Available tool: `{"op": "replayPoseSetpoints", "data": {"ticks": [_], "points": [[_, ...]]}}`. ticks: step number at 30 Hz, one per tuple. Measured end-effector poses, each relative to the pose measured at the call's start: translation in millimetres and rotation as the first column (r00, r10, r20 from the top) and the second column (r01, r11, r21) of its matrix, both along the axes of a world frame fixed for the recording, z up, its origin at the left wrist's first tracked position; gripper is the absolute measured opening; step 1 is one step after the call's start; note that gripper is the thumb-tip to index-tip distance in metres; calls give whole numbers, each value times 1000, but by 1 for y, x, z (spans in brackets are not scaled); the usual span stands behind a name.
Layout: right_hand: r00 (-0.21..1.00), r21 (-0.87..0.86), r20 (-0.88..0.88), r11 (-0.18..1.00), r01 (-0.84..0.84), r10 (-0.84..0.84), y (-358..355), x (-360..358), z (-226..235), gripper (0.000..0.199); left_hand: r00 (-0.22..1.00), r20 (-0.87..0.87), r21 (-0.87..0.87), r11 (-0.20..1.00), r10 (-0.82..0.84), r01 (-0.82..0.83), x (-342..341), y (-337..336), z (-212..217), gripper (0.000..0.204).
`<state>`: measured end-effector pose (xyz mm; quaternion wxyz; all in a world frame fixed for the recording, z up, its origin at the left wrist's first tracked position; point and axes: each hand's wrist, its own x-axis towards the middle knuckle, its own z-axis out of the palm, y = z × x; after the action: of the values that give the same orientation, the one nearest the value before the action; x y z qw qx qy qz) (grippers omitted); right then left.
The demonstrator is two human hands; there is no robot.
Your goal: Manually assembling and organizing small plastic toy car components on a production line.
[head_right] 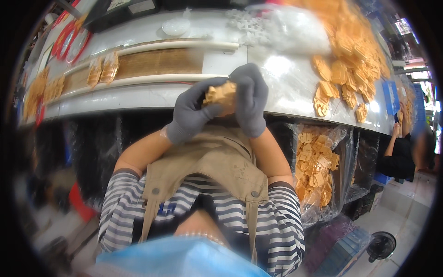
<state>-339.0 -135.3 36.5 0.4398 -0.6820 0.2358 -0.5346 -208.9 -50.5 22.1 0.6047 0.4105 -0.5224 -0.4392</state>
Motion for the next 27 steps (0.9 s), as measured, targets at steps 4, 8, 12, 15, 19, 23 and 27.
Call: {"op": "replayPoseSetpoints", "data": {"ticks": [4,8,12,15,19,23,27], "points": [[994,122,86,990,-78,67,-1,-10,-9,101,881,-472,3,999,-38,45,11,-4,8,52],[972,342,53,910,-232,228,22,-19,-20,76,751,-654,48,986,-87,157,20,-7,18,56],[992,29,-118,999,-37,40,28,-27,-17,46,965,-203,71,981,-164,181,26,-8,14,48],[960,-310,-278,950,-46,-44,15,-38,-8,46,955,-200,28,974,-217,227,26,-10,17,38],[961,-452,-248,892,-2,-124,9,-39,-4,47,964,-133,2,973,-230,232,22,-12,11,32],[965,-497,-216,868,23,-149,8,-42,-6,46,968,-153,15,979,-197,202,13,-9,10,28],[958,-551,-221,834,33,-184,8,-49,-6,44,975,-123,10,982,-186,188,5,-7,9,24]]}}
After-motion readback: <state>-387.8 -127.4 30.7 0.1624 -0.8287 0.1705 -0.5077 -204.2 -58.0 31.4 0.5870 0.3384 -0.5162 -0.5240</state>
